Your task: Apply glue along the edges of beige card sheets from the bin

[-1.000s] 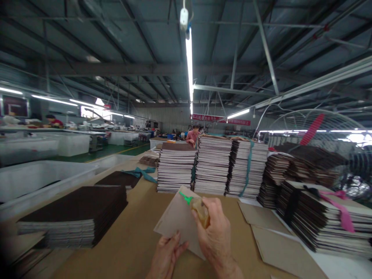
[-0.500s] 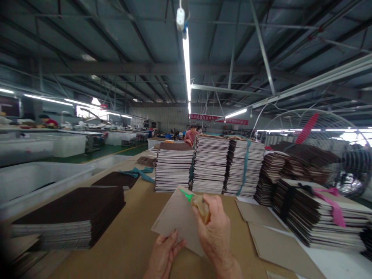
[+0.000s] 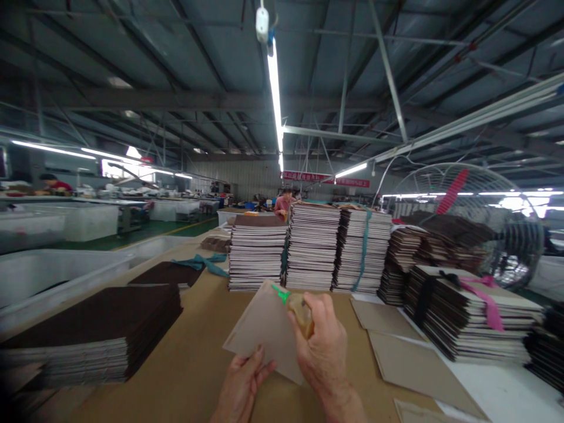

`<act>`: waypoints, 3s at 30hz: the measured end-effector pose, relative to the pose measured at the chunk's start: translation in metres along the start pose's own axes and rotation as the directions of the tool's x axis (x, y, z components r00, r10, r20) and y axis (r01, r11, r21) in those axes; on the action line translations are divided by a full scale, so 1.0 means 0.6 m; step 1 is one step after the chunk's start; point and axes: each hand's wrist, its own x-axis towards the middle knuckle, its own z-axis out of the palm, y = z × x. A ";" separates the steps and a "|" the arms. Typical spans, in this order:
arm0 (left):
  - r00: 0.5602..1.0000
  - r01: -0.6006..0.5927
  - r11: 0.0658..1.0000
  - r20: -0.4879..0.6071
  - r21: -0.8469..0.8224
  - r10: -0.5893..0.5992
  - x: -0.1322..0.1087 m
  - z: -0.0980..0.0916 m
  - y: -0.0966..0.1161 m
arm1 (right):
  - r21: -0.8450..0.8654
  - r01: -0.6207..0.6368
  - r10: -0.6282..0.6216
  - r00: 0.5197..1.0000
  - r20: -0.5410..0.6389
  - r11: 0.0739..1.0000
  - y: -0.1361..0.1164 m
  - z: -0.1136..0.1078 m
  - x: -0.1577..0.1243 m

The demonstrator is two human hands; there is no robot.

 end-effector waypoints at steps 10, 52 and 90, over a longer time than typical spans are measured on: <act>0.999 -0.043 0.999 0.001 0.032 0.043 -0.013 0.013 0.010 | -0.077 -0.002 0.001 1.000 -0.018 0.997 0.013 -0.015 -0.013; 0.997 -0.062 0.994 0.049 0.085 0.058 -0.001 -0.002 0.008 | -0.207 -0.179 0.178 0.984 -0.026 0.962 0.058 -0.060 -0.052; 0.997 -0.081 0.995 -0.014 0.059 0.082 0.017 -0.016 0.009 | -0.302 -0.258 0.261 0.965 -0.033 0.918 0.102 -0.094 -0.090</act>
